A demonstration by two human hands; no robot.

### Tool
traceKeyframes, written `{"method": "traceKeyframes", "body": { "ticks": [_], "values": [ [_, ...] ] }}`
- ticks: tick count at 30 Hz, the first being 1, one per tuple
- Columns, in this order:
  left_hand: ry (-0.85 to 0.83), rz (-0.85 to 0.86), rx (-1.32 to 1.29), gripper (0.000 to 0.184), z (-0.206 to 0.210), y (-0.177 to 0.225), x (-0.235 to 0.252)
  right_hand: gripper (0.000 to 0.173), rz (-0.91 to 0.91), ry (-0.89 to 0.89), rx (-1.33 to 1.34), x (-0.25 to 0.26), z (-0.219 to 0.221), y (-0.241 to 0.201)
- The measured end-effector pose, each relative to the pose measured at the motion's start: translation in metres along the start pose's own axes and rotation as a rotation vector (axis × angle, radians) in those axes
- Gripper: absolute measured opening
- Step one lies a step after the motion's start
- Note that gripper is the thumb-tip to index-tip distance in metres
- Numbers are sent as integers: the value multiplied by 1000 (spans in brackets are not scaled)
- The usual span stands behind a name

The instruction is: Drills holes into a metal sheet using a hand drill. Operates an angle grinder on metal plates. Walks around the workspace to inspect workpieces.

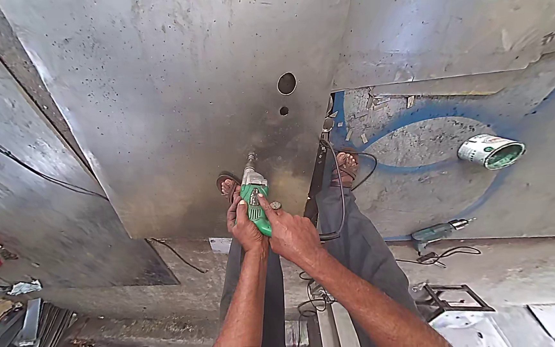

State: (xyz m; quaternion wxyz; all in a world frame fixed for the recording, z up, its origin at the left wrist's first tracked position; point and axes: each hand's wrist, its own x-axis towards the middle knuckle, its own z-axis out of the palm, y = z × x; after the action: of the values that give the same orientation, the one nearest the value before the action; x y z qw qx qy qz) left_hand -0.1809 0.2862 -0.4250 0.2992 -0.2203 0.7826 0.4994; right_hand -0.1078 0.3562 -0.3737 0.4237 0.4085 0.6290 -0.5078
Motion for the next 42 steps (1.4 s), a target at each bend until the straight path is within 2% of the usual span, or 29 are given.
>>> {"method": "traceKeyframes", "body": {
  "ticks": [6, 11, 14, 16, 22, 31, 36, 42],
  "values": [
    [1, 15, 3, 29, 6, 3, 2, 97, 0, 19, 3, 1, -4, 0],
    [-16, 19, 13, 52, 11, 4, 9, 99, 9, 15, 8, 7, -7, -1],
    [-44, 14, 70, 61, 12, -2, 22, 100, 26, 59, 101, 19, 15, 4],
    [-25, 22, 63, 52, 22, -4, 26, 99, 1, 99, 112, 27, 15, 9],
    [-32, -8, 95, 40, 6, 12, 9, 98, -49, 74, 107, 9, 19, 1],
    [38, -140, -109, 35, -18, 19, -3, 97, -150, 18, -26, 0, 16, -4],
    [33, -103, -117, 35, -18, 21, -6, 95, -156, 33, -53, -1, 14, -4],
    [14, -42, -90, 33, -23, 36, -29, 98, -189, 103, -6, -30, 16, 0]
  ]
}}
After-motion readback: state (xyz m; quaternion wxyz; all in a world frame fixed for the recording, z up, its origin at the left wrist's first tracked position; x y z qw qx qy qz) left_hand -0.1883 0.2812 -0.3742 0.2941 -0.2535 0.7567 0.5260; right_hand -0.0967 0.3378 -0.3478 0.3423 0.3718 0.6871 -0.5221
